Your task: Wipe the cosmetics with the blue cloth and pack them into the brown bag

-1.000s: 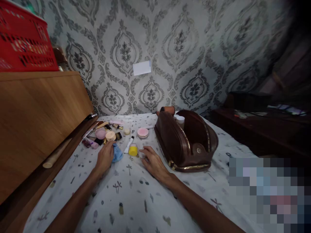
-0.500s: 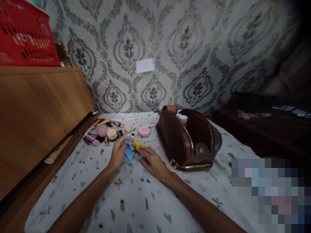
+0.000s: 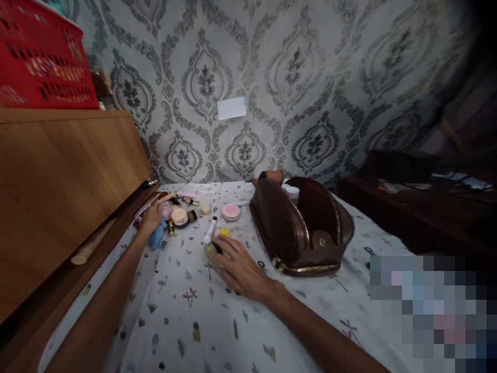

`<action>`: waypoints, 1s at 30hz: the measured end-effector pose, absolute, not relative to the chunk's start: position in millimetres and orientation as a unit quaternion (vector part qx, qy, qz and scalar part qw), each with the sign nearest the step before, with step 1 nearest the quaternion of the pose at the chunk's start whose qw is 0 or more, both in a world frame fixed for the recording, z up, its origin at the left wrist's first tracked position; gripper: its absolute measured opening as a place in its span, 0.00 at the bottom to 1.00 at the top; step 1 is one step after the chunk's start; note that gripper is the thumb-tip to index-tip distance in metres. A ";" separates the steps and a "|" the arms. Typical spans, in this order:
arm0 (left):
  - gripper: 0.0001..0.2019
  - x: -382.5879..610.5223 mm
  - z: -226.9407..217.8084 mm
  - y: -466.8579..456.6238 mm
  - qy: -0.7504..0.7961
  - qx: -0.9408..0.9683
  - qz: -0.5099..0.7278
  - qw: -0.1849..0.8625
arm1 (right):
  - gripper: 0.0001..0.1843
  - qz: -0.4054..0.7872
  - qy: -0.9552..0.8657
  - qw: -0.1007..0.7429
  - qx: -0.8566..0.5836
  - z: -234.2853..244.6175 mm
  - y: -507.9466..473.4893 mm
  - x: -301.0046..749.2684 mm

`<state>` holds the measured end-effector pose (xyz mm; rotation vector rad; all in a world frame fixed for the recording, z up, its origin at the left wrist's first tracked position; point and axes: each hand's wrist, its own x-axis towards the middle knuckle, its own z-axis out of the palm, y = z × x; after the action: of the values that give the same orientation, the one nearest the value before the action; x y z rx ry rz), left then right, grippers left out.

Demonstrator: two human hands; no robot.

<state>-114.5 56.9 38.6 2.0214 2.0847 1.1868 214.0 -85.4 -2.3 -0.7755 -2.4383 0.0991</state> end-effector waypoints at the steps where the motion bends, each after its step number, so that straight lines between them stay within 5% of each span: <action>1: 0.14 -116.1 34.5 56.9 0.658 0.648 0.384 0.008 | 0.20 0.032 -0.924 0.265 -0.274 -0.1 -88.0 211.2; 5: 0.15 -117.4 22.5 37.1 0.621 0.660 0.423 0.013 | 0.15 0.012 -0.920 0.225 -0.319 -1.0 -90.1 203.2; 11: 0.17 -102.3 17.8 -4.6 0.574 0.703 0.420 0.005 | 0.23 -0.002 -0.886 0.240 -0.397 -11.9 -81.0 205.5; 23: 0.19 -88.3 10.7 -46.3 0.640 0.710 0.293 -0.013 | 0.18 0.026 -0.890 0.329 -0.313 -10.1 -86.7 208.6; 30: 0.17 -44.3 8.2 -98.4 0.546 0.720 0.391 0.177 | 0.19 0.141 -0.881 0.348 -0.287 -6.8 -99.4 193.0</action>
<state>-44.3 -98.4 8.2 2.0371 1.5446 1.1053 193.0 -99.4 -6.8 -0.7442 -2.2854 0.3667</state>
